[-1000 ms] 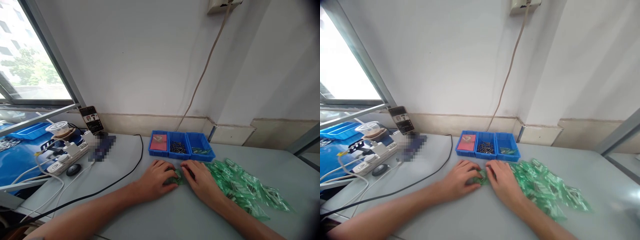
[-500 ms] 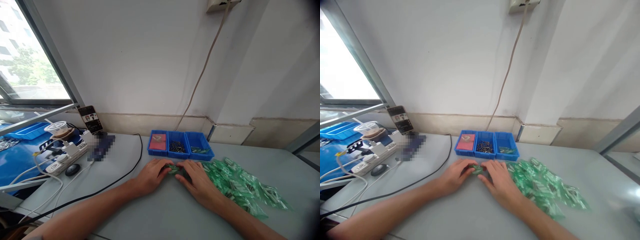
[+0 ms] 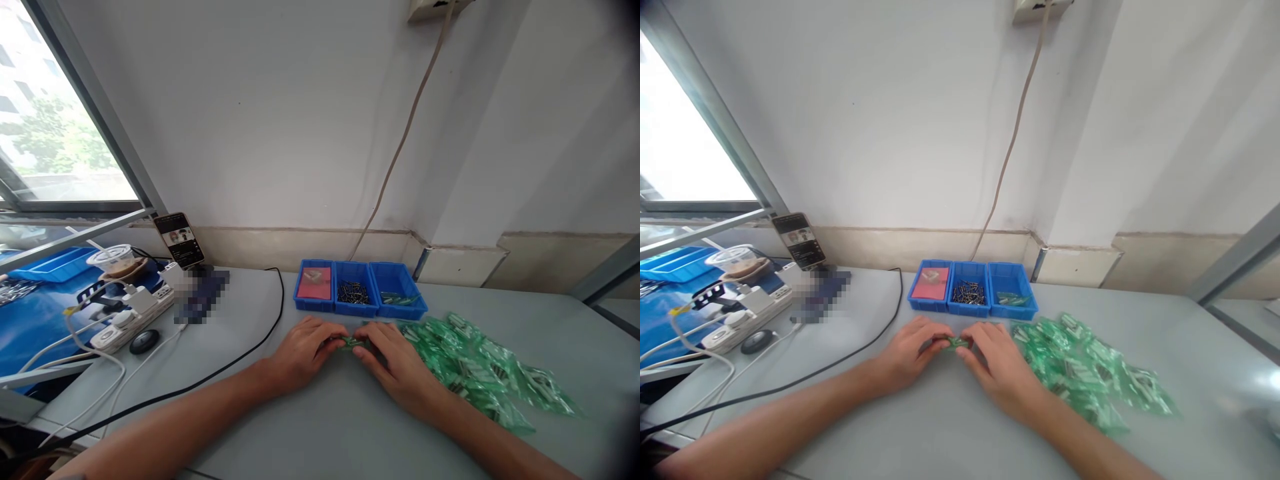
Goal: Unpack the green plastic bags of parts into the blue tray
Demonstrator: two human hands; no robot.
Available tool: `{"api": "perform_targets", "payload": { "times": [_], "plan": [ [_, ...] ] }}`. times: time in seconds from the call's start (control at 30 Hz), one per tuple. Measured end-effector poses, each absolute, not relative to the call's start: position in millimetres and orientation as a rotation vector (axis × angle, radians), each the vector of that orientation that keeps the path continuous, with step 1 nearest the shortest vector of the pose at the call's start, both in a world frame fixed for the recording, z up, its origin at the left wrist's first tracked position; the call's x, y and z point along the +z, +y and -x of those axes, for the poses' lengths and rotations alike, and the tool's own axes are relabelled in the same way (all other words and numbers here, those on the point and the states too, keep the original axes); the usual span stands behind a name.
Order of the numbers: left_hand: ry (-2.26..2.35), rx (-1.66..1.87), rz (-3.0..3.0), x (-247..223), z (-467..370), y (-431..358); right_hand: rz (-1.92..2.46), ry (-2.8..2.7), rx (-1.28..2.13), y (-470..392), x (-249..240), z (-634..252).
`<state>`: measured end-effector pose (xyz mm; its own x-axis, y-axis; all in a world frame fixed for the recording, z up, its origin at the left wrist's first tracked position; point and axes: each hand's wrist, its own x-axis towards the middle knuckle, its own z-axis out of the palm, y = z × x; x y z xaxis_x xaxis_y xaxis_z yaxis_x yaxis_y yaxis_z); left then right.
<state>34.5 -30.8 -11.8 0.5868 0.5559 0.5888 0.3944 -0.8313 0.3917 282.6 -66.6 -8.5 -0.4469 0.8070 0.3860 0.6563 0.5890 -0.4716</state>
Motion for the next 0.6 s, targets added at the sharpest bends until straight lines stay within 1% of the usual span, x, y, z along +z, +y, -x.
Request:
{"api": "perform_targets", "payload": {
  "times": [0.17, 0.3, 0.43, 0.6],
  "plan": [
    [0.762, 1.141, -2.619, -13.0, -34.6, -30.3, 1.165, -2.233, 0.372, -66.8, -3.6, -280.7],
    [0.751, 1.123, -2.616, -13.4, -34.4, -29.8, 1.115, -2.266, 0.358, -65.6, -0.1, -279.8],
    [0.756, 1.117, -2.607, -14.2, -34.1, -29.8, 1.102, -2.253, 0.32, -65.1, -4.1, -282.1],
    [0.781, 1.077, -2.594, -14.6, -34.0, -30.4, 1.158, -2.169, 0.356, -66.4, -12.1, -285.2]
  ]
}}
